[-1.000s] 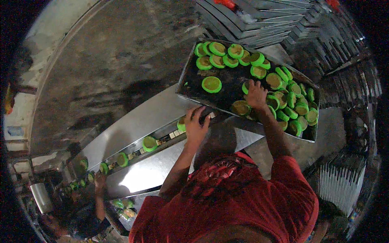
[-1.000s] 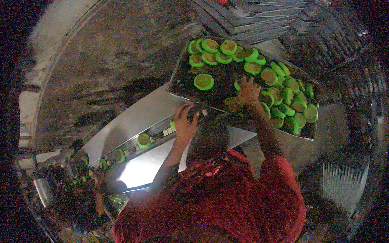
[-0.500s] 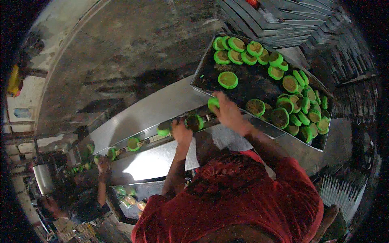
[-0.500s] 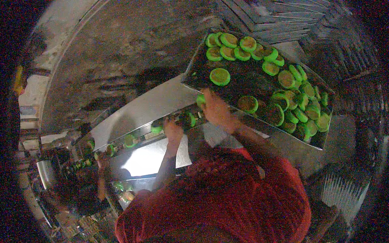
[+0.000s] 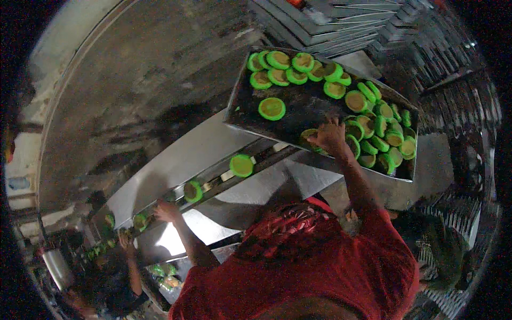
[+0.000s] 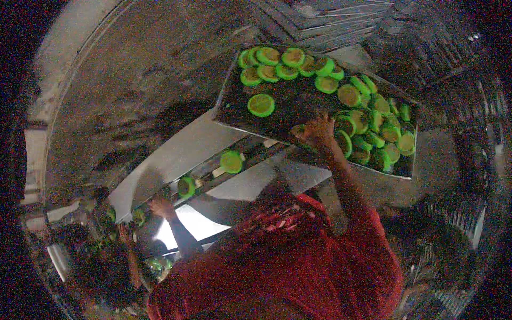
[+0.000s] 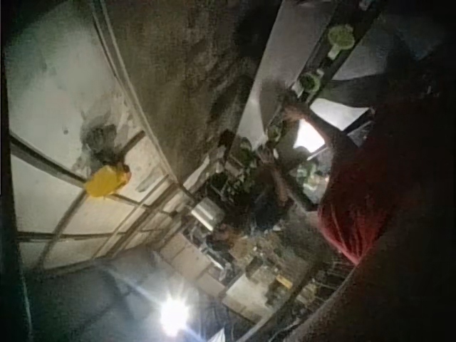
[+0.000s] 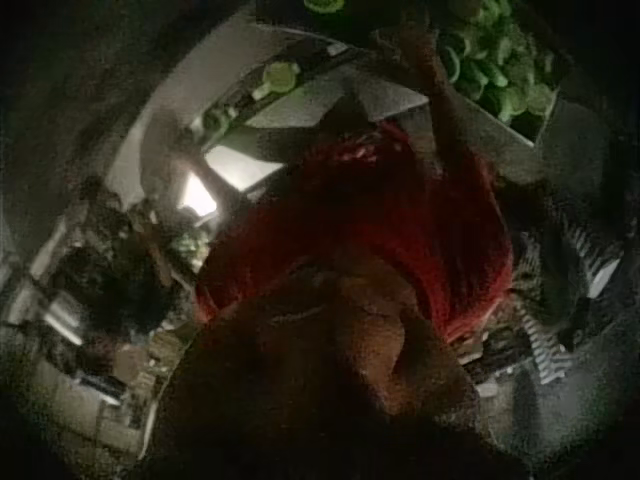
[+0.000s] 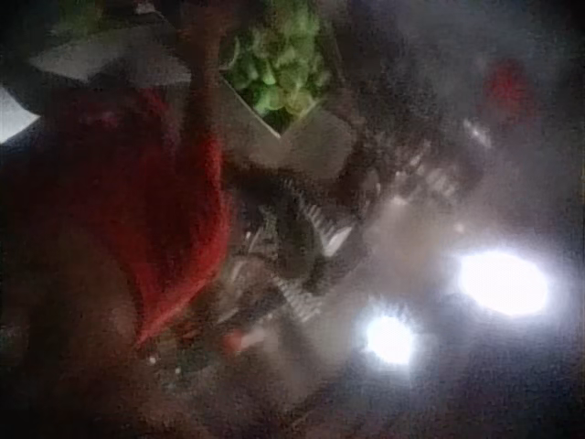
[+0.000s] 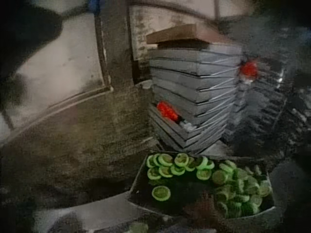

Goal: The person places green cupcake liners onto a conveyor belt and then places baked cupcake tops into the liners. The assembled cupcakes continue along the conveyor belt.

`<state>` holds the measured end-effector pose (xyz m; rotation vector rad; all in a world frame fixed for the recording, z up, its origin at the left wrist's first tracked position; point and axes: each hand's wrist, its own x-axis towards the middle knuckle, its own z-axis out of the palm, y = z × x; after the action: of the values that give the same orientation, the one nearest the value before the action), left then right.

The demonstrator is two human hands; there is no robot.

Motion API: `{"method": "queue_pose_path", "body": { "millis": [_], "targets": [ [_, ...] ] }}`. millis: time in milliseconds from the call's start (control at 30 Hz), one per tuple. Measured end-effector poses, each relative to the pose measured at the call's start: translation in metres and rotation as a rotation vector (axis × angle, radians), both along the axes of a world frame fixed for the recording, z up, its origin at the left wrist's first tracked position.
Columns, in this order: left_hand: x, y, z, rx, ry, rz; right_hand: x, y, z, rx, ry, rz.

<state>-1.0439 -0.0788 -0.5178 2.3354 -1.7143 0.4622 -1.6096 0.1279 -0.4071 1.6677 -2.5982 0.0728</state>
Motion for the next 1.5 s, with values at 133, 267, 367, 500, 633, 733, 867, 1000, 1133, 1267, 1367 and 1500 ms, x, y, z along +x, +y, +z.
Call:
{"method": "queue_pose_path", "body": {
  "millis": [133, 267, 367, 500, 633, 733, 867, 1000, 1133, 1267, 1367, 1500],
  "targets": [
    [-0.048, -0.068, 0.002, -0.366, 0.647, -0.478, -0.014, 0.027, 0.012, -0.075, -0.116, -0.114],
    [-0.271, -0.053, 0.068, -0.078, 0.697, -0.997, -0.020, 0.091, 0.012, -0.092, -0.178, -0.519],
    [-0.404, -0.029, 0.067, 0.304, 0.444, -1.307, -0.022, 0.106, -0.021, -0.121, -0.291, -0.552],
    [-0.448, -0.031, 0.047, 0.548, 0.277, -1.387, 0.014, 0.056, 0.018, -0.427, -0.540, -0.327],
    [-0.404, -0.015, 0.082, 0.366, 0.600, -1.285, 0.074, 0.009, -0.023, -0.642, -1.273, 0.167],
    [-0.311, 0.004, 0.089, 0.085, 0.771, -1.128, 0.119, -0.027, -0.047, -0.348, -0.649, 0.528],
    [-0.178, 0.047, 0.064, -0.117, 0.734, -0.633, 0.159, -0.043, -0.063, -0.168, -0.734, 0.641],
    [-0.086, 0.070, -0.005, 0.068, 0.028, -0.350, 0.161, -0.047, -0.038, -0.297, -0.702, 0.421],
    [-0.183, 0.045, 0.051, -0.067, 0.434, -0.674, 0.142, -0.032, -0.066, -0.057, -0.386, 0.390],
    [-0.323, 0.033, 0.069, 0.036, 0.605, -1.144, 0.077, -0.004, -0.049, -0.093, -0.497, 0.152],
    [-0.442, 0.077, 0.077, 0.290, 0.339, -1.369, -0.028, 0.037, -0.029, -0.170, 0.023, -0.063],
    [-0.510, 0.136, 0.026, 0.440, 0.238, -1.646, -0.097, 0.078, -0.027, -0.082, 0.394, -0.174]
  ]
}}
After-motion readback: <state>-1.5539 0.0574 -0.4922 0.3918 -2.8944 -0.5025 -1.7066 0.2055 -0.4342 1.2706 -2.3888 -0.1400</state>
